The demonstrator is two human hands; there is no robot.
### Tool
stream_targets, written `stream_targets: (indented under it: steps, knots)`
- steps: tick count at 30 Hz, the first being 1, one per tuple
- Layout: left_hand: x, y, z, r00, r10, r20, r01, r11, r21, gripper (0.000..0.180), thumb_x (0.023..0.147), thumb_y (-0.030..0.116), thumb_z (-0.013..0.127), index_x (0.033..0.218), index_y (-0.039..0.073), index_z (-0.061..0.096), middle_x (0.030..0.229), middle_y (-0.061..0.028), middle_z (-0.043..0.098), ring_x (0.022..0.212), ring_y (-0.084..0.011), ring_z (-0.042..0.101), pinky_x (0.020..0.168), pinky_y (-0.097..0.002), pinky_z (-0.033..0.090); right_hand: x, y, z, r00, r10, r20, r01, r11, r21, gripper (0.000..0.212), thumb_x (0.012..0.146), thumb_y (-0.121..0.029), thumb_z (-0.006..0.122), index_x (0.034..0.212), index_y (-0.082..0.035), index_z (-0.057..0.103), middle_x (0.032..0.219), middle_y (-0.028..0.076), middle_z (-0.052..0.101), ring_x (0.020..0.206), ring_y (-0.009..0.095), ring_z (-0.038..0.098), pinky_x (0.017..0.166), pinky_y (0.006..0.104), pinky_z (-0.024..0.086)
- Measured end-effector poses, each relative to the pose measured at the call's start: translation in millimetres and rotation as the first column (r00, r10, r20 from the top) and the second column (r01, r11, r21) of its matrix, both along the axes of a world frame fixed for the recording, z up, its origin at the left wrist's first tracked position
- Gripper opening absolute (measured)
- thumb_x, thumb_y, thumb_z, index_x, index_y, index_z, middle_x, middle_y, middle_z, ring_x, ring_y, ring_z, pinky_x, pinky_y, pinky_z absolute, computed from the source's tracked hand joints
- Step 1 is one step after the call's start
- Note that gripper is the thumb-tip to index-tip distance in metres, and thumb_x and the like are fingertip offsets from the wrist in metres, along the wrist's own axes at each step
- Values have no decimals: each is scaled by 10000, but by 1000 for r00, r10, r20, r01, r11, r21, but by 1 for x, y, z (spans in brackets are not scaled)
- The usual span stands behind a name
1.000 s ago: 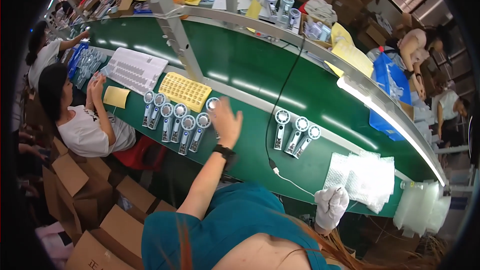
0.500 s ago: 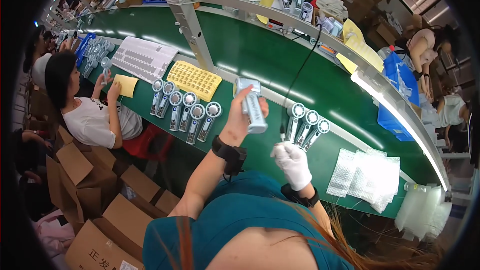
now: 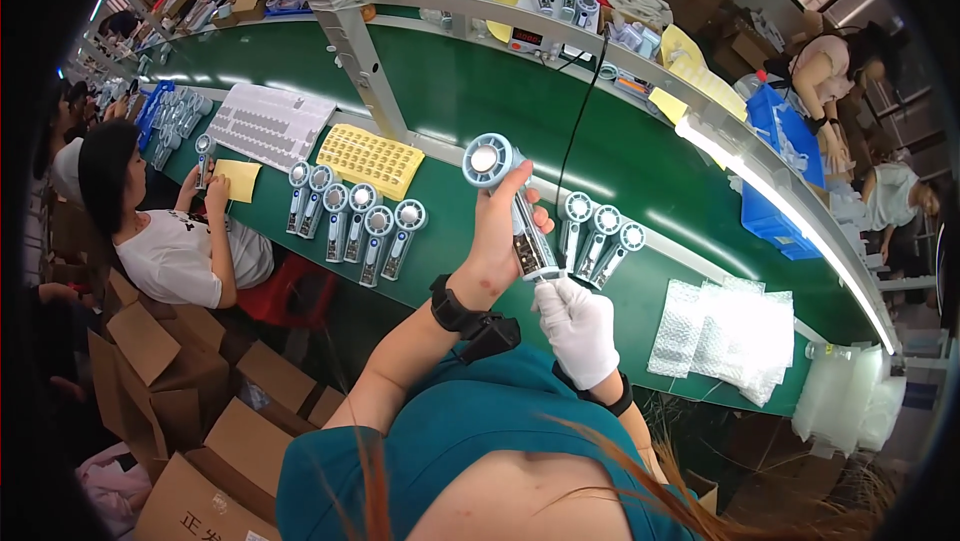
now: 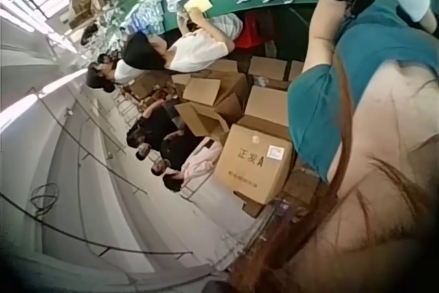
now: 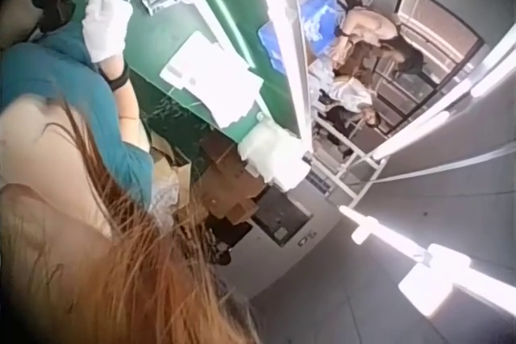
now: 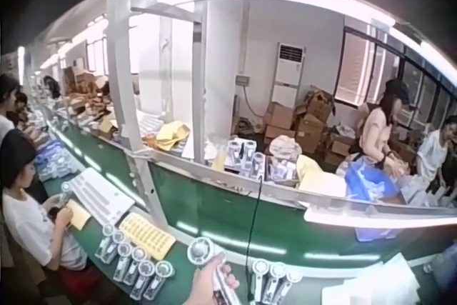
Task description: Inspecting and testing small portable bladeless fans at an electronics factory assembly line.
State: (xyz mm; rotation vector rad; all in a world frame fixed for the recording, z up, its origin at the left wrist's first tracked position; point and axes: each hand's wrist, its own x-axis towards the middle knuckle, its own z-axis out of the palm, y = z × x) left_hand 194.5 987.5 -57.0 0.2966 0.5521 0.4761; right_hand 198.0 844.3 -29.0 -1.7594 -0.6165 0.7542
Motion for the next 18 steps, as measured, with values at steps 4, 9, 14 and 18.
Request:
stream_targets:
  steps: [4,9,14,18]
  knots:
    - [2,-16,-1,989,145,12,-145,970,195,295,791,190,600,955,117,366,652,-38,447,415,-120,437,402,-282,399,-1,-5,-1,986,-79,-147,74,996,-42,259,869,-158,508,653,-16,514,482,-36,405,417,27,340,383,187,238]
    - [-12,-15,-7,980,122,159,-140,985,102,443,757,129,608,1077,118,302,751,-67,469,529,-136,499,479,-291,443,-3,-1,-2,920,-68,-387,75,997,5,262,876,-182,496,676,-13,510,481,-28,397,405,34,310,386,189,216]
    - [-34,-1,8,946,-188,263,-18,782,623,837,692,16,585,1295,206,37,940,-113,454,776,-187,532,653,-335,472,-4,-9,-10,849,62,-525,42,982,184,257,894,-196,465,723,-10,515,492,-29,384,408,50,301,401,202,224]
    - [-41,1,26,906,-319,279,33,708,705,1024,652,-37,590,1333,268,-112,1027,-126,429,868,-205,519,724,-357,467,-6,-13,-13,812,163,-561,-31,971,238,240,895,-193,466,749,-8,507,512,-30,379,422,52,299,404,201,211]
